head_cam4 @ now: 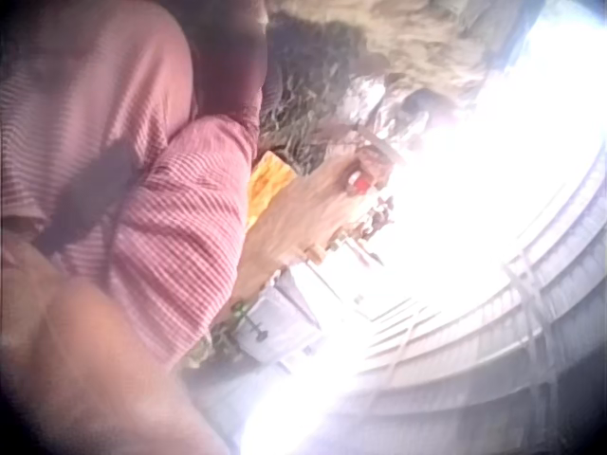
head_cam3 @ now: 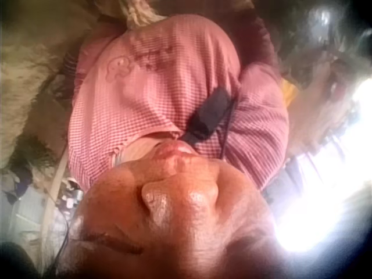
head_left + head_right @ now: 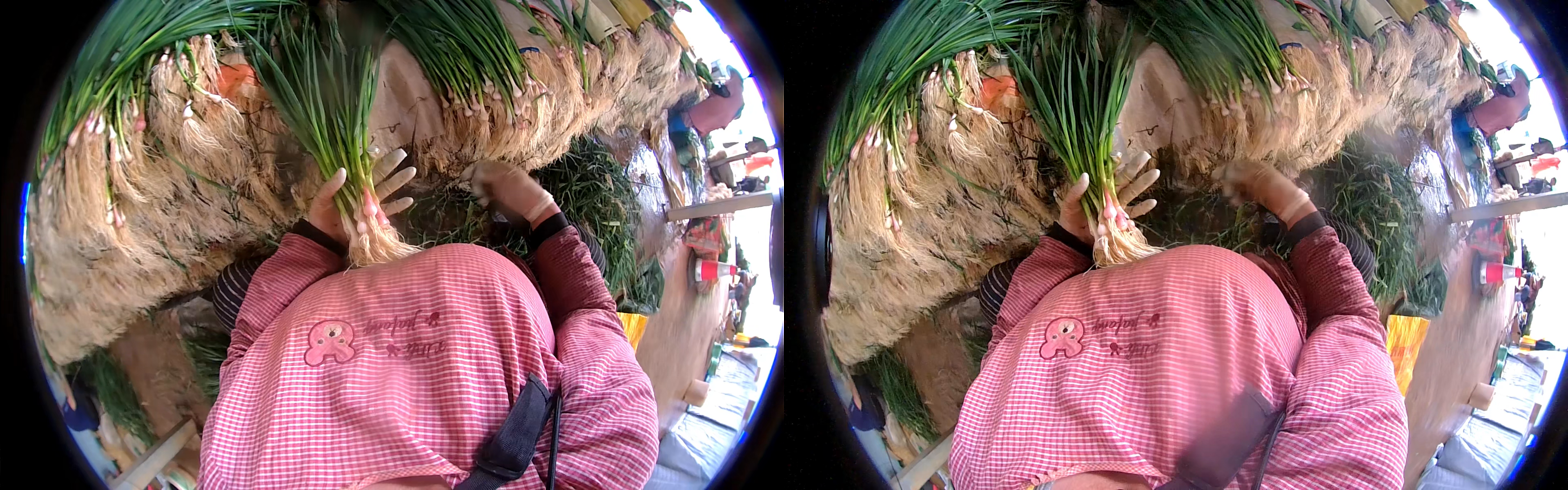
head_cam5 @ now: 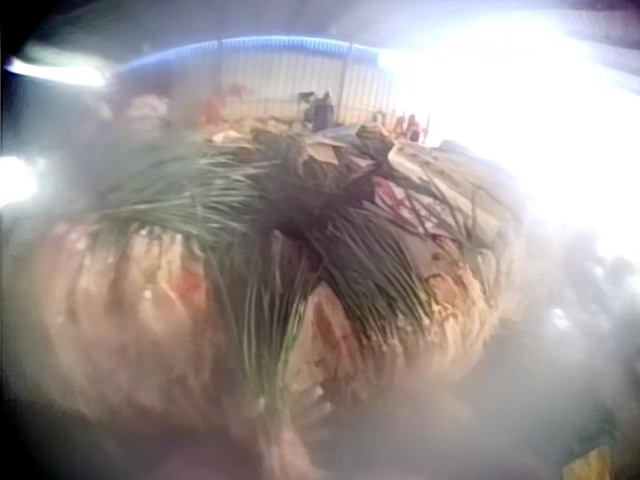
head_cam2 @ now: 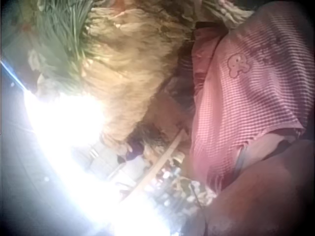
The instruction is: The person peels and cleans bunches of scallions by hand, removing outer layers and dirt from the bulbs before placing them on the work surface.
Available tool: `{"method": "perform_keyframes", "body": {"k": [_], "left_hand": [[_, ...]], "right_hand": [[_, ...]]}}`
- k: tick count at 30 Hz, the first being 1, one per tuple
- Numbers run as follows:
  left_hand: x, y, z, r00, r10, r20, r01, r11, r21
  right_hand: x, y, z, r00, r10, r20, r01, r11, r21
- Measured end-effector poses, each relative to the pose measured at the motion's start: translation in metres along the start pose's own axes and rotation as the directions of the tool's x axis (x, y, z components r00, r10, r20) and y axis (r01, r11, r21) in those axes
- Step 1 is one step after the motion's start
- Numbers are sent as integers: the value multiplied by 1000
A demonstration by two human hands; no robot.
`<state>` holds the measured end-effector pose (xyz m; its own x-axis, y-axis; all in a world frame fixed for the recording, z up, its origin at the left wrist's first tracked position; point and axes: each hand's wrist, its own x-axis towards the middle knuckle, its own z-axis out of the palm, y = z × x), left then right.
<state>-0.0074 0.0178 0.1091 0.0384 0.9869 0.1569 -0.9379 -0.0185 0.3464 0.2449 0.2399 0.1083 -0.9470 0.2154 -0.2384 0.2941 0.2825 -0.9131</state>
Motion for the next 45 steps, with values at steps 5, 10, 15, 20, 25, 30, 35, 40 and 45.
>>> {"method": "perform_keyframes", "body": {"k": [5,10,15,20,25,30,35,40,45], "left_hand": [[-4,1,-4,1000,11,14,-10,1000,-16],[2,0,9,996,78,-35,-78,997,-11],[13,29,-19,930,82,-358,84,901,427],[22,33,-36,852,92,-515,224,826,517],[30,28,-44,860,71,-506,270,778,568],[39,23,-10,888,44,-459,210,848,487],[24,43,11,914,138,-381,35,909,415],[11,34,20,984,177,-15,-172,969,178],[16,21,0,973,92,212,-54,983,-176]], "right_hand": [[24,-1,29,995,-18,-101,-56,733,-678],[76,-68,77,959,-73,275,-16,951,308],[44,-72,86,966,145,216,-257,667,699],[-11,-69,36,977,41,-210,149,573,806],[-9,-156,30,785,-367,-500,533,811,242],[41,-25,82,988,-51,148,152,552,-820],[31,39,33,999,1,49,48,229,-972],[76,-54,-36,571,238,-785,-723,599,-344],[120,8,-80,933,26,-358,-351,278,-894]]}}
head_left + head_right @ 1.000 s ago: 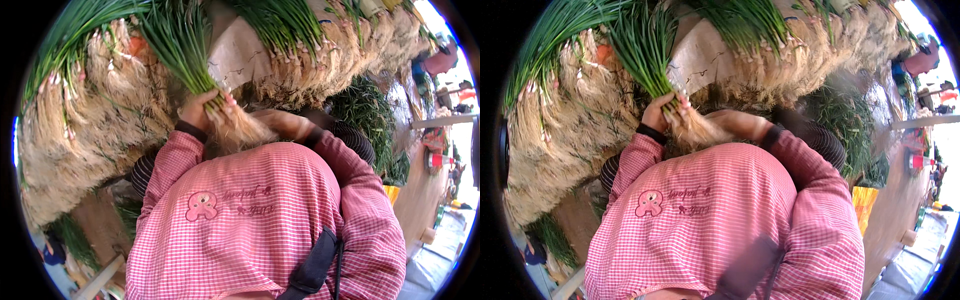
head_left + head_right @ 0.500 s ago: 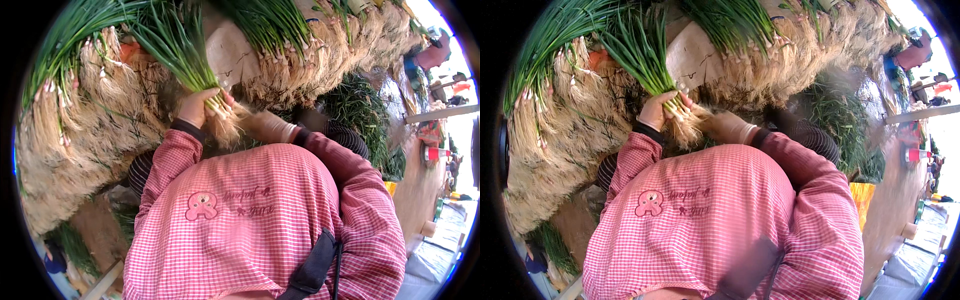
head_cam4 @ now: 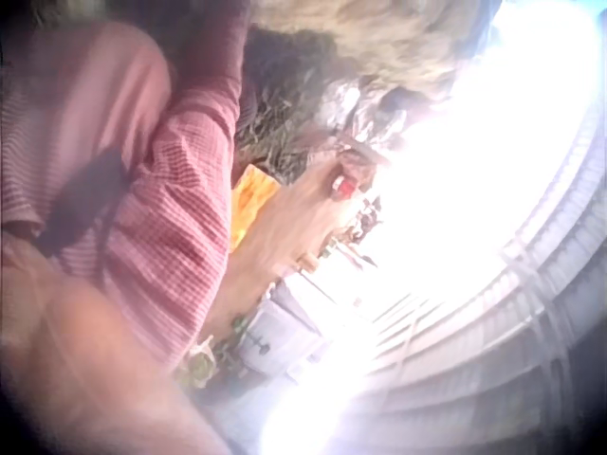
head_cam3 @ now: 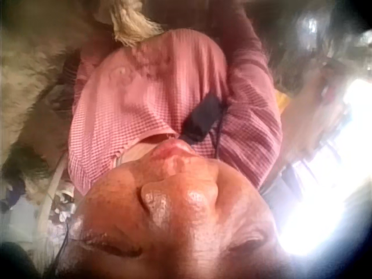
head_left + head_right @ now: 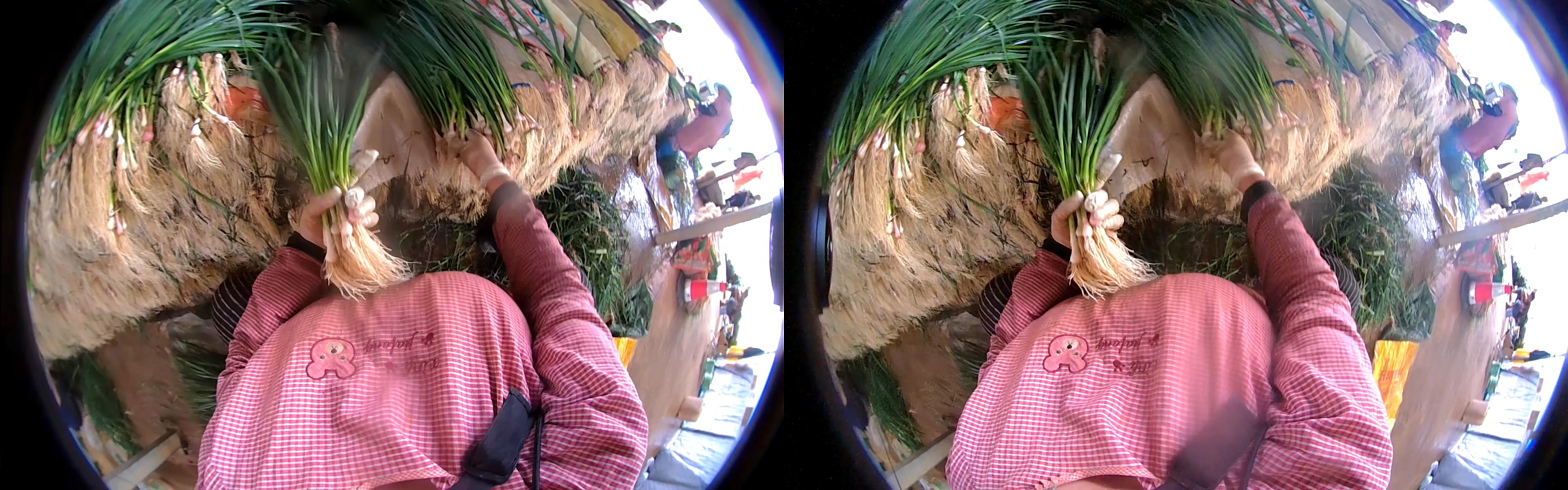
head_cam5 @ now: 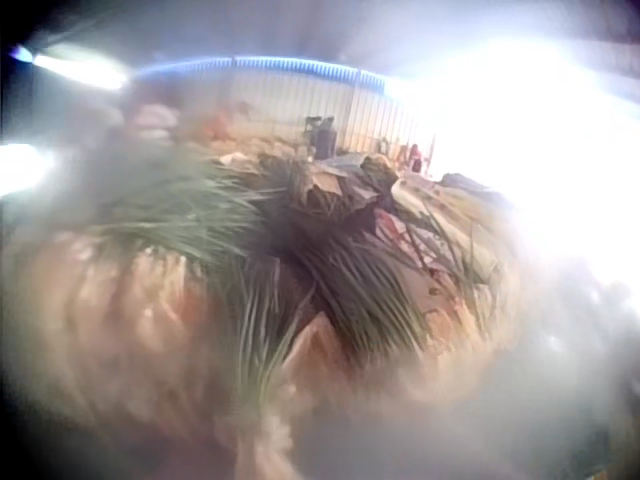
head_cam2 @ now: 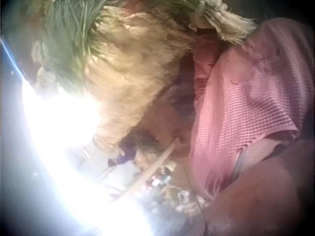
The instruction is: The person peels and cleans bunches of scallions by hand, removing outer layers and dirt from the bulbs before placing them on the work surface.
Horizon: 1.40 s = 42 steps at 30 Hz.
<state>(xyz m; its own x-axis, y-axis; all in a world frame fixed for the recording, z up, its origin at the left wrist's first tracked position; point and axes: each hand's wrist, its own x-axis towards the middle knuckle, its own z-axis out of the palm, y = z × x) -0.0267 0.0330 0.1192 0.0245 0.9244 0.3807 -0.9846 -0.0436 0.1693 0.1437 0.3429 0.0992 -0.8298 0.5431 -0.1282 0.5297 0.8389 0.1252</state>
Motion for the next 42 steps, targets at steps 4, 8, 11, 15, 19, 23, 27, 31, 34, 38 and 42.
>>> {"method": "perform_keyframes", "body": {"k": [4,8,11,15,19,23,27,31,34,38,42], "left_hand": [[-3,15,1,982,18,-187,5,993,119],[-2,12,12,884,202,-421,-60,943,328],[-8,19,-28,884,19,-467,188,899,394],[7,-1,-1,674,73,-735,378,821,428],[-1,7,-21,634,-18,-773,627,598,500],[-7,0,-28,705,1,-709,497,712,496],[-2,-6,3,727,-54,-685,438,805,401],[-11,-7,-13,684,-38,-729,457,801,387],[-17,-2,-23,631,-58,-774,498,795,346],[-16,-5,-16,603,-18,-797,448,834,321],[-19,0,-11,686,-105,-720,442,845,299]], "right_hand": [[18,-9,18,899,-377,-222,259,867,-426],[-35,-66,-7,952,-75,-297,129,977,169],[-69,-123,-53,984,168,53,-171,838,518],[-99,-175,-61,985,-136,108,124,986,111],[-104,-158,-49,941,-314,129,266,918,295],[-74,-116,-47,904,-363,226,227,855,466],[-57,-134,-48,953,-177,245,-217,162,963],[-30,-169,-42,918,-47,393,-340,-603,722],[-20,-165,-23,969,14,245,-225,-348,910],[-19,-155,38,996,-50,69,-84,-705,704],[-34,-157,35,942,-233,243,-307,-891,335]]}}
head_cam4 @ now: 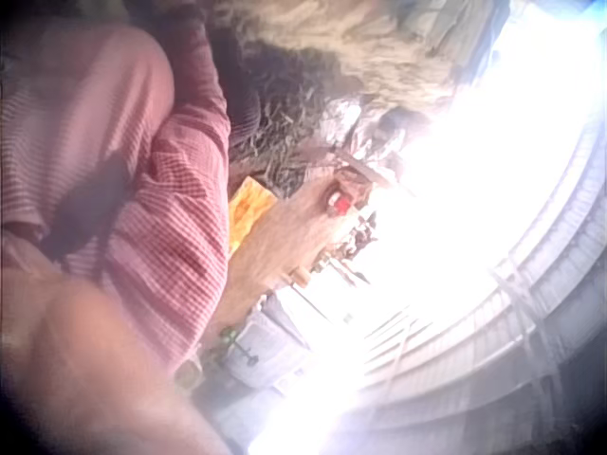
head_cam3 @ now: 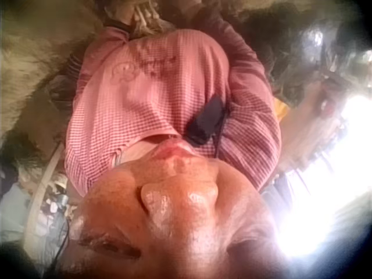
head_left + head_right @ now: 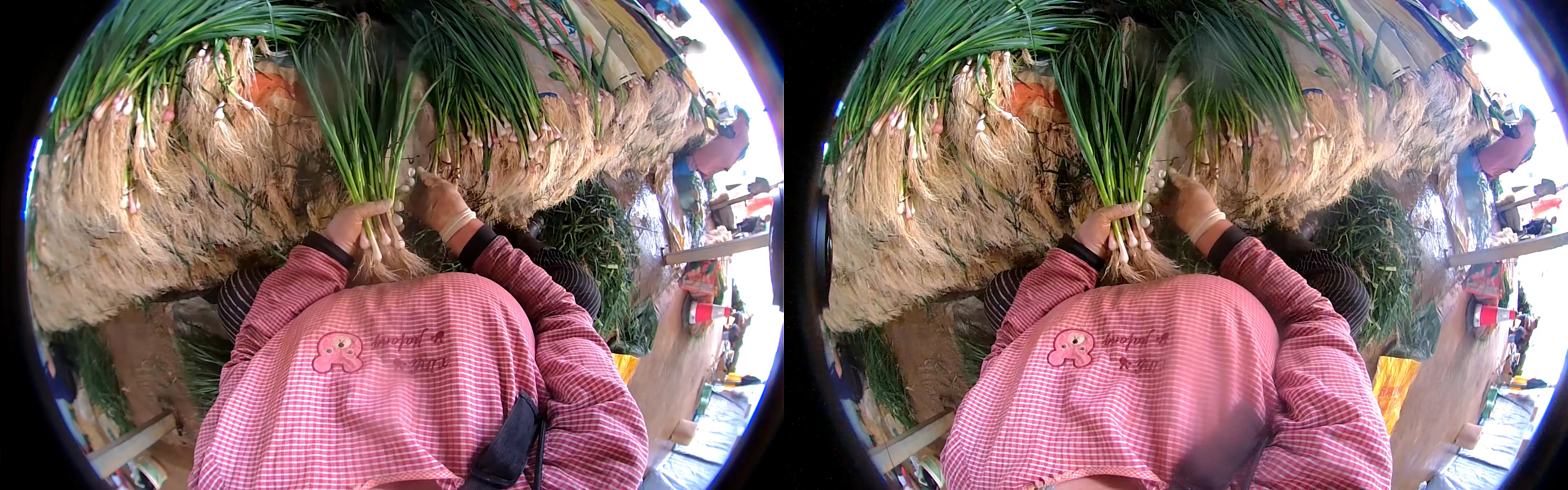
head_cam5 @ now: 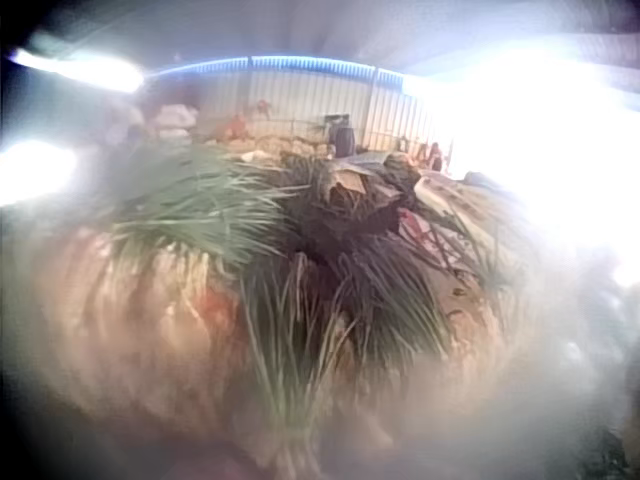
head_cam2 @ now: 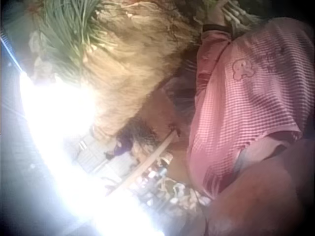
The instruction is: The person peels and cleans bunches of scallions by hand, removing outer layers and dirt from the bulbs before placing them on the work surface.
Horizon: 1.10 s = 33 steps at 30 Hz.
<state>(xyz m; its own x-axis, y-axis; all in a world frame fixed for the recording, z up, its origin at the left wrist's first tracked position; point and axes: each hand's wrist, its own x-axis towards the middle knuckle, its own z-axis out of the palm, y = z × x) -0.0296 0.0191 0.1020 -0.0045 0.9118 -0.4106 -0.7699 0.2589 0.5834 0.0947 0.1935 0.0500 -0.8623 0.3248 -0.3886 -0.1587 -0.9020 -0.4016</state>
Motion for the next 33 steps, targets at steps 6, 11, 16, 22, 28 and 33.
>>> {"method": "perform_keyframes", "body": {"k": [6,11,16,22,28,33], "left_hand": [[5,-6,-6,993,-25,-114,35,996,80],[11,-15,2,972,185,-147,-138,949,285],[27,-27,-19,965,252,-74,-231,947,222],[3,-11,-6,994,64,-89,-58,996,69],[1,-9,-4,999,-3,-37,3,1000,14],[15,-26,-24,989,79,-128,-53,979,196]], "right_hand": [[-27,-42,31,976,-164,144,175,982,-66],[-15,-27,94,909,-405,99,141,74,-987],[10,-4,77,713,-530,459,329,-325,-887],[-55,-27,85,916,-388,100,371,728,-576],[-93,-52,-34,925,240,-295,123,-923,-366],[-68,-40,87,912,-151,381,227,-588,-776]]}}
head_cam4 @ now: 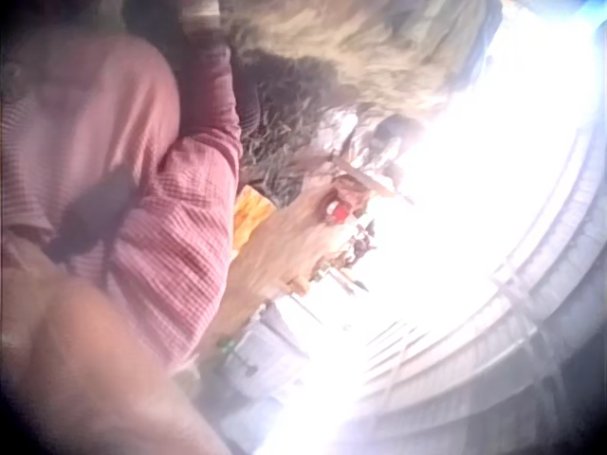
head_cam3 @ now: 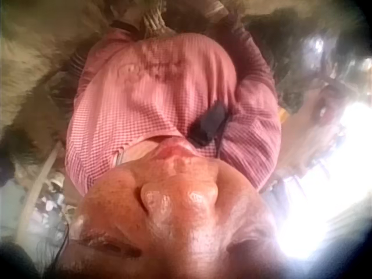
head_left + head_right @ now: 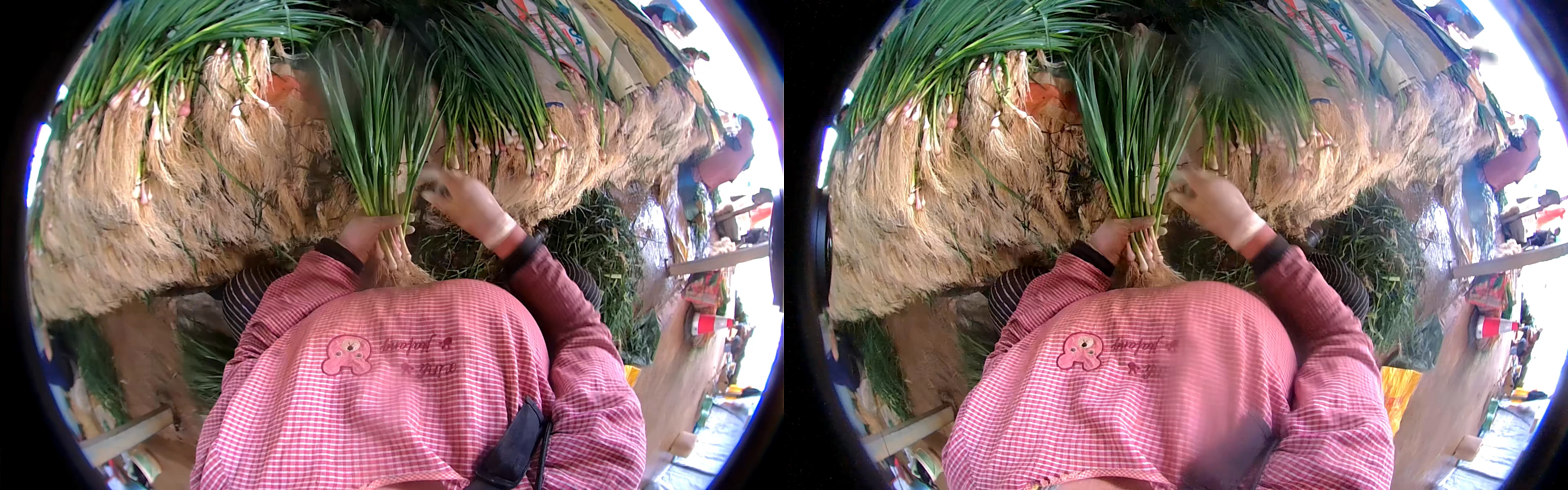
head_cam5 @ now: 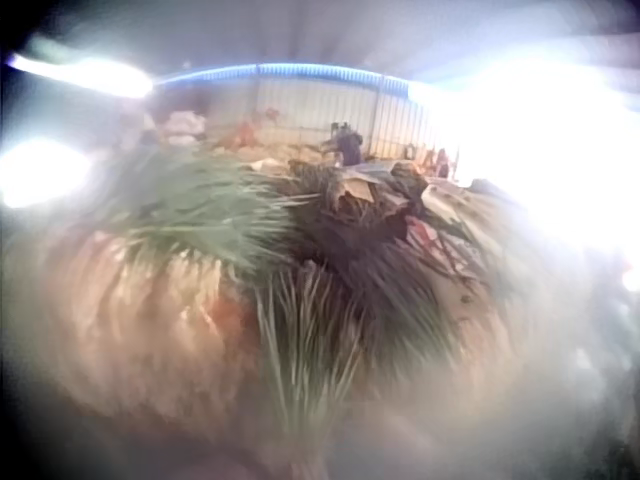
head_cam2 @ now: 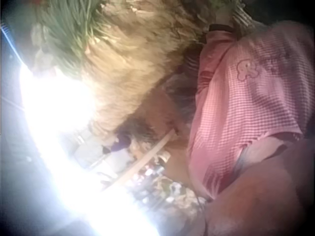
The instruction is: The person peels and cleans bunches of scallions by hand, removing outer layers and dirt from the bulbs before placing them on the work surface.
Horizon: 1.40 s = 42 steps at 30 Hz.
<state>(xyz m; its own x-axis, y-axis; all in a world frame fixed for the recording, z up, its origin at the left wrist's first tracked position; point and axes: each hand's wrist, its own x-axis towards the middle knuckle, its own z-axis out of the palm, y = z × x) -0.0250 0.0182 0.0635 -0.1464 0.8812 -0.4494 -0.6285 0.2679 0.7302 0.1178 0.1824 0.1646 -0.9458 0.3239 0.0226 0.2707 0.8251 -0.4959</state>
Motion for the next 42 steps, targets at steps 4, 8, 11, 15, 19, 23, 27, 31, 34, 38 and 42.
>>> {"method": "perform_keyframes", "body": {"k": [4,8,11,15,19,23,27,31,34,38,42], "left_hand": [[4,0,-2,983,184,11,-180,946,268],[13,-13,-12,962,270,-27,-249,916,314],[11,-20,-21,973,225,-55,-202,941,270],[2,-14,-15,984,181,6,-180,978,101],[8,-19,-16,980,185,-78,-167,965,202],[-16,7,2,996,88,11,-89,994,56],[-39,29,9,982,-66,175,98,979,-180],[-40,34,17,885,96,456,75,936,-343],[-49,40,20,873,200,446,-48,943,-328],[-48,51,15,836,371,404,-215,900,-380],[-39,57,6,873,382,303,-256,888,-381]], "right_hand": [[59,-16,7,993,-105,52,116,827,-549],[91,15,13,997,-83,-3,47,598,-800],[72,17,-37,918,279,-281,-193,935,299],[35,17,-33,954,300,15,-291,910,295],[43,2,21,999,35,12,-30,949,-313],[53,25,7,993,64,-99,-74,992,-102],[13,50,-48,974,169,152,-227,776,589],[-45,91,15,882,-16,471,231,885,-403],[-19,75,30,963,177,202,-131,967,-219],[24,69,44,849,513,-126,-527,841,-120],[47,95,54,840,533,-99,-537,843,-17]]}}
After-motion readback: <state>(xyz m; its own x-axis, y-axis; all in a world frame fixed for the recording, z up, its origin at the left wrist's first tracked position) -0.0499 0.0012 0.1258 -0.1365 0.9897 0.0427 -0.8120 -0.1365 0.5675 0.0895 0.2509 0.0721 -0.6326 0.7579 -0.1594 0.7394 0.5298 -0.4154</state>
